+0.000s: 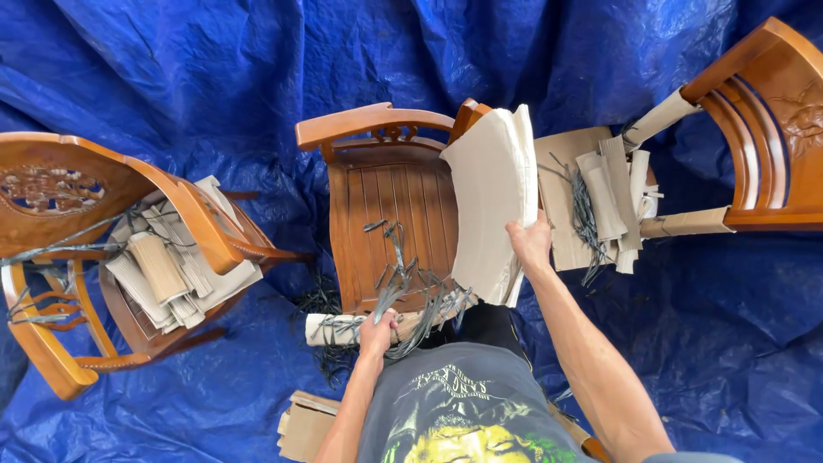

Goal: Bundling multiple pieces of protective cardboard together using grey plastic straps.

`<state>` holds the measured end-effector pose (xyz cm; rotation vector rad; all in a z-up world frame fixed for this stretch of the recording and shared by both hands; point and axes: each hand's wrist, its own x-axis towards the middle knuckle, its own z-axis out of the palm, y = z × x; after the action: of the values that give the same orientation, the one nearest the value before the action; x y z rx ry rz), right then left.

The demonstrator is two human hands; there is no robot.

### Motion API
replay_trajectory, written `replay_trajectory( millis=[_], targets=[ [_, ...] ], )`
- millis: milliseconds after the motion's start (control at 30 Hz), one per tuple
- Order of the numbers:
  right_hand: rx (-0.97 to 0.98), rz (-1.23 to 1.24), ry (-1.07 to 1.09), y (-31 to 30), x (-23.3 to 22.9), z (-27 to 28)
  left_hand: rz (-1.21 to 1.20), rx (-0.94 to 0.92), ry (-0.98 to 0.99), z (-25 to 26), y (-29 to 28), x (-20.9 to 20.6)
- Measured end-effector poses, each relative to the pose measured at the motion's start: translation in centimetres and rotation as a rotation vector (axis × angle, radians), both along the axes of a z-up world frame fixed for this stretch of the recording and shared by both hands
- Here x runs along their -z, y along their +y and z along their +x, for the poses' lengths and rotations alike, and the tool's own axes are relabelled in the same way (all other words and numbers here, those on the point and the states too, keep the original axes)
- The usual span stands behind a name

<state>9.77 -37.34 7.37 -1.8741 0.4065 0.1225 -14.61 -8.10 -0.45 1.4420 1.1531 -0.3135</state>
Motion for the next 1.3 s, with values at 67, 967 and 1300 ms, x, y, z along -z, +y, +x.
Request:
replay_trajectory(
  millis=[67, 967, 1300],
  targets=[
    [-0.011, -0.041, -0.044, -0.2, -0.5, -2.1, 0.024, 0.044, -0.043, 0.3, 0.7, 0.5],
    [-0.874, -0.080, 0.166, 6.5, -15.3, -12.7, -0.919, -0.554, -0.631, 10.3, -6.9, -17.2],
    [-0.754, -0.158, 0.187, 4.3, -18.0, -11.1, -0.851, -0.704, -0.746, 9.9, -0.6, -16.6]
  ],
)
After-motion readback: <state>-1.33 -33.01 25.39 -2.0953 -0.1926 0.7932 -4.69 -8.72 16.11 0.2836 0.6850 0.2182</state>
